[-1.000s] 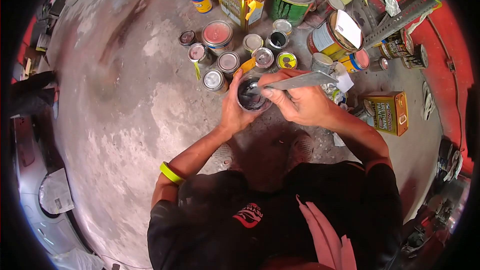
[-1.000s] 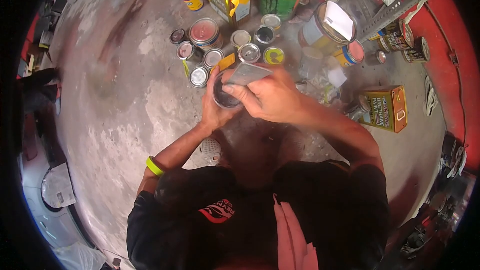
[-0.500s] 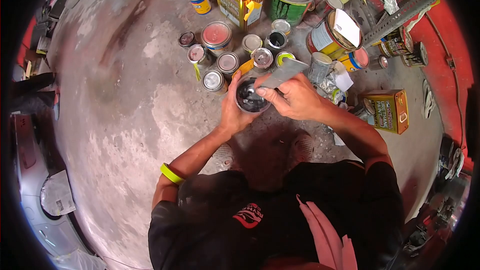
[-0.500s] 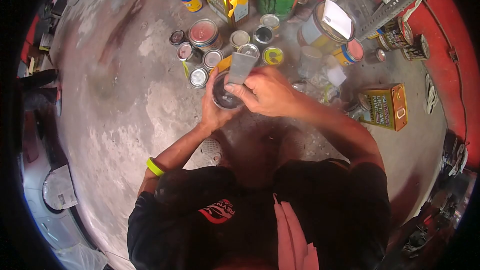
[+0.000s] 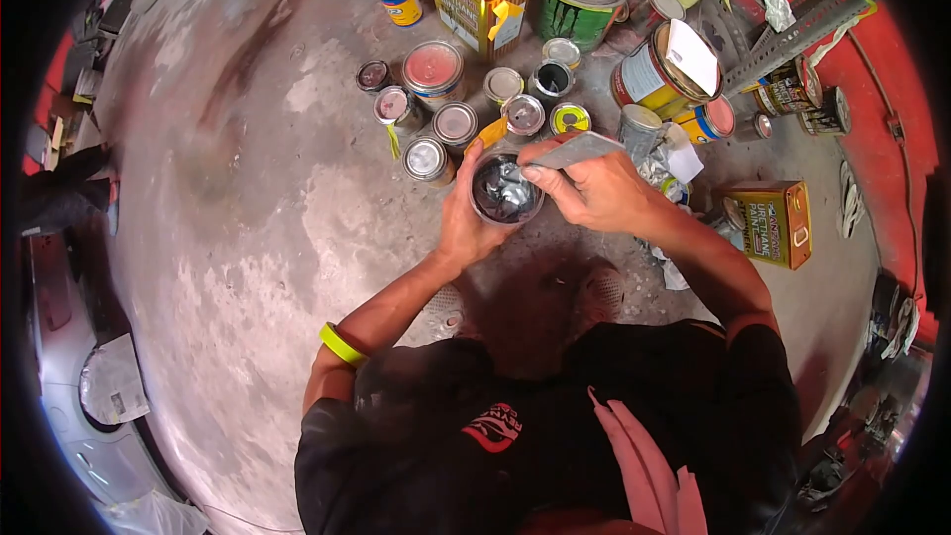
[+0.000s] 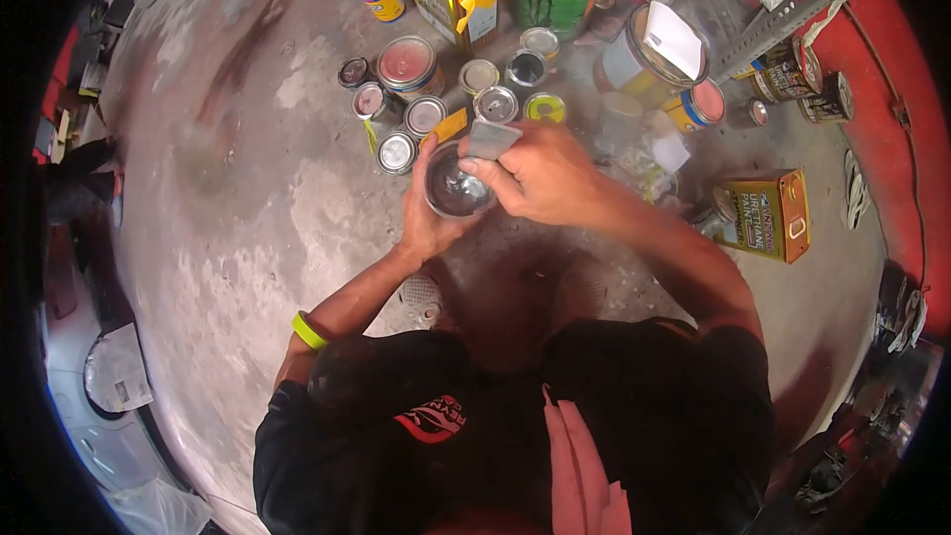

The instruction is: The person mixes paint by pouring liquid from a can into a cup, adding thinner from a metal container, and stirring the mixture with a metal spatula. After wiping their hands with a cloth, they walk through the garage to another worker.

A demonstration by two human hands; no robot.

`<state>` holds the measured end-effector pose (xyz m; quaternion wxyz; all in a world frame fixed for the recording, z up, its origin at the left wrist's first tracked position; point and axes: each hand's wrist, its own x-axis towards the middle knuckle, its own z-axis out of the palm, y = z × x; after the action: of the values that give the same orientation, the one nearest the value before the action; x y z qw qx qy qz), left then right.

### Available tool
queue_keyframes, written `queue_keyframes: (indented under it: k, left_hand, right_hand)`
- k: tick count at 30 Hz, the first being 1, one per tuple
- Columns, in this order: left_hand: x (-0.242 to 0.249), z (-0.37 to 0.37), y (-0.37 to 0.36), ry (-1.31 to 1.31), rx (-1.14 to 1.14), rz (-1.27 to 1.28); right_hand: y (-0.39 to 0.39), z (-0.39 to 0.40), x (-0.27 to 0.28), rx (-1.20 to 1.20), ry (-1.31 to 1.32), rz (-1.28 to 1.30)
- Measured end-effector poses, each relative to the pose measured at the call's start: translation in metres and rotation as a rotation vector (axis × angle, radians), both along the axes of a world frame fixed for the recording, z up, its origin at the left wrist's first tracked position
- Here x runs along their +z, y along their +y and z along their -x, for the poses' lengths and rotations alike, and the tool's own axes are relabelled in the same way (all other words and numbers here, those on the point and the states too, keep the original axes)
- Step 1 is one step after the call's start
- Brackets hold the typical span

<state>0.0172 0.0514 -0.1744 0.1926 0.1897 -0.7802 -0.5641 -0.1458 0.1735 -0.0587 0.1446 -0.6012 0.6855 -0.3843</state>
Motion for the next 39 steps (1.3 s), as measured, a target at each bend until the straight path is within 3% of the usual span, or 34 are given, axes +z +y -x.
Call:
queue_keyframes:
  k: [6, 12, 17, 21, 27, 30, 32, 35, 39]
  left_hand:
    - [0.012, 0.004, 0.002, 0.065, 0.030, 0.144]
    - [0.007, 0.004, 0.003, 0.030, 0.040, 0.098]
    - [0.007, 0.003, 0.001, 0.066, 0.034, 0.094]
    - [0.002, 0.002, 0.003, 0.074, 0.028, 0.137]
    - [0.005, 0.002, 0.004, 0.057, 0.035, 0.054]
    - [0.010, 0.001, 0.005, 0.026, 0.036, 0.091]
    - [0.011, 0.001, 0.004, -0.072, 0.009, 0.031]
    - [0.003, 0.002, 0.002, 0.044, 0.011, -0.003]
    - [0.007, 0.002, 0.002, 0.002, 0.004, 0.016]
  right_hand:
    - [-0.003, -0.012, 0.000, 0.082, 0.045, 0.063]
    - [-0.007, -0.001, 0.003, -0.038, 0.015, 0.060]
    - [0.001, -0.003, -0.002, 0.099, -0.024, -0.013]
    - [-0.002, -0.004, 0.003, -0.011, -0.009, 0.013]
    - [0.001, -0.002, -0.001, 0.099, -0.033, 0.033]
    - [-0.001, 0.000, 0.002, -0.010, 0.020, -0.033]
    - [-0.004, -0.004, -0.004, 0.004, -0.043, 0.118]
    - [0.000, -0.002, -0.008, 0.024, -0.098, 0.056]
    - [-0.004, 0.003, -0.001, -0.049, -0.026, 0.034]
